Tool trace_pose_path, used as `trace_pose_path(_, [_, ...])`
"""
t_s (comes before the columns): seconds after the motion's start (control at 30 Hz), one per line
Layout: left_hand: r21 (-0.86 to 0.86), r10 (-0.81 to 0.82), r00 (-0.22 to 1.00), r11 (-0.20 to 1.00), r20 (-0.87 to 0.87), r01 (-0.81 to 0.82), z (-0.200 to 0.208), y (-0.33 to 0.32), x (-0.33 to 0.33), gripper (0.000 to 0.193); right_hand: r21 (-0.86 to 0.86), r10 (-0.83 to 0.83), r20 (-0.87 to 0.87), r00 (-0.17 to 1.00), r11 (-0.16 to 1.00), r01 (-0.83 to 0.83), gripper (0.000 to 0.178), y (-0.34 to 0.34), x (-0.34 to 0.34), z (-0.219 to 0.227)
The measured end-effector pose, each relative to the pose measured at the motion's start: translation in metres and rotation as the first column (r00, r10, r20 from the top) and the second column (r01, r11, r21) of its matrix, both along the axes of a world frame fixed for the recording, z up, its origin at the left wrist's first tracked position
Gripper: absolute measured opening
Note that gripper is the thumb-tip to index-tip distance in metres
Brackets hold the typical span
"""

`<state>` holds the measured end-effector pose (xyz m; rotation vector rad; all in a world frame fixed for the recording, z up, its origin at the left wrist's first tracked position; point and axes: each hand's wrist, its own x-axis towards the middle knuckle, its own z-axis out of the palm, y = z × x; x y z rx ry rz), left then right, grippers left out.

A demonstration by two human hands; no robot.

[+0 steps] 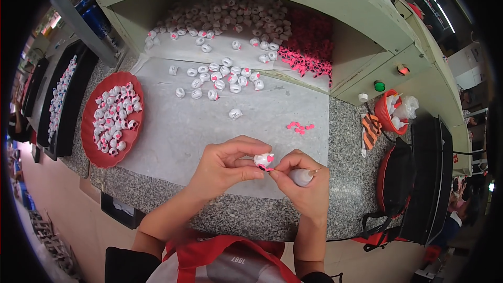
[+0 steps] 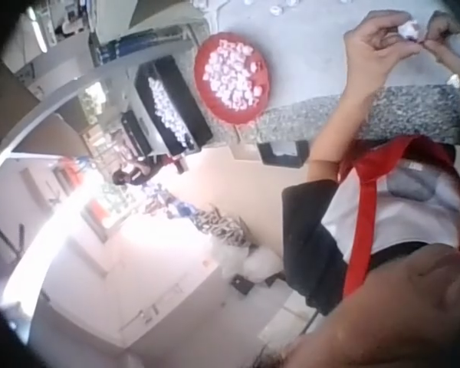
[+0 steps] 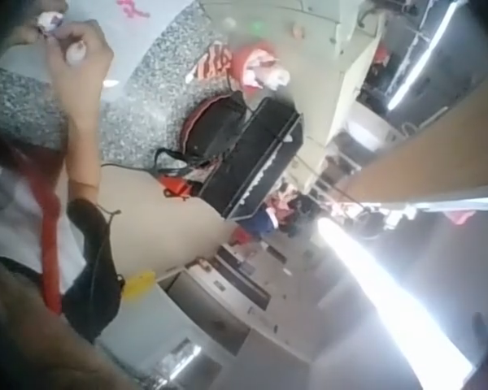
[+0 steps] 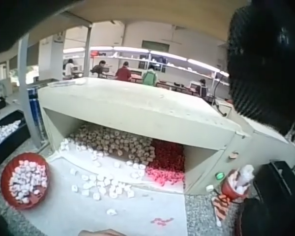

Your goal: Gluing small pink bows onto white toy heads at a factory assembly line.

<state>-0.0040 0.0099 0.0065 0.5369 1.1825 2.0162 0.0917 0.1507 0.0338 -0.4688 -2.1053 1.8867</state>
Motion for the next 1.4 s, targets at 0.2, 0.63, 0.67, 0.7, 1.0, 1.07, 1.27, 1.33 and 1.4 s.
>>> trace_pose_path(0.2, [-0.015, -0.063, 0.998, 0.998, -0.008, 0.063, 0.000, 0.000, 0.000, 0.035, 0.027, 0.017, 0.041, 0.999, 0.999, -0.018, 0.011, 0.000, 0.002, 0.000])
trace_pose_path(0.63, [-0.019, 0.047, 0.999, 0.999, -0.021, -0.047, -0.004, 0.003, 0.006, 0.028, 0.048, -0.056, -0.040, 0.998, 0.997, 0.058, 0.018, -0.005, -0.003, -0.013])
trace_pose_path(0.67, [-0.037, 0.027, 0.999, 0.999, -0.034, -0.029, -0.004, 0.004, 0.005, 0.028, 0.042, -0.045, -0.055, 0.997, 0.998, 0.048, 0.017, -0.004, -0.004, -0.014])
trace_pose_path(0.7, [-0.036, 0.028, 0.999, 0.999, -0.033, -0.029, -0.004, 0.004, 0.005, 0.028, 0.043, -0.045, -0.055, 0.997, 0.998, 0.047, 0.017, -0.004, -0.004, -0.014])
trace_pose_path(1.0, [-0.012, 0.051, 0.950, 0.999, 0.308, -0.050, -0.007, 0.006, 0.002, 0.033, 0.129, -0.073, -0.143, 0.987, 0.987, 0.092, 0.024, -0.009, -0.010, -0.010])
trace_pose_path(1.07, [0.043, -0.009, 0.947, 0.999, 0.321, -0.005, -0.008, 0.003, 0.004, 0.035, 0.185, -0.002, -0.201, 0.980, 0.982, 0.040, 0.026, -0.011, -0.010, -0.010])
trace_pose_path(1.27, [-0.047, 0.059, 0.979, 0.996, -0.197, -0.070, 0.006, -0.001, 0.007, 0.036, -0.064, 0.012, -0.292, 0.956, 0.997, -0.032, 0.027, -0.002, -0.008, -0.023])
trace_pose_path(1.33, [-0.073, 0.039, 0.977, 0.996, -0.208, -0.055, 0.006, -0.002, 0.007, 0.036, -0.144, 0.024, -0.284, 0.958, 0.987, -0.068, 0.027, 0.000, -0.007, -0.026])
trace_pose_path(1.4, [-0.101, 0.023, 0.976, 0.994, -0.219, -0.046, 0.004, -0.005, 0.009, 0.037, -0.227, 0.042, -0.279, 0.960, 0.968, -0.108, 0.027, -0.001, -0.008, -0.027])
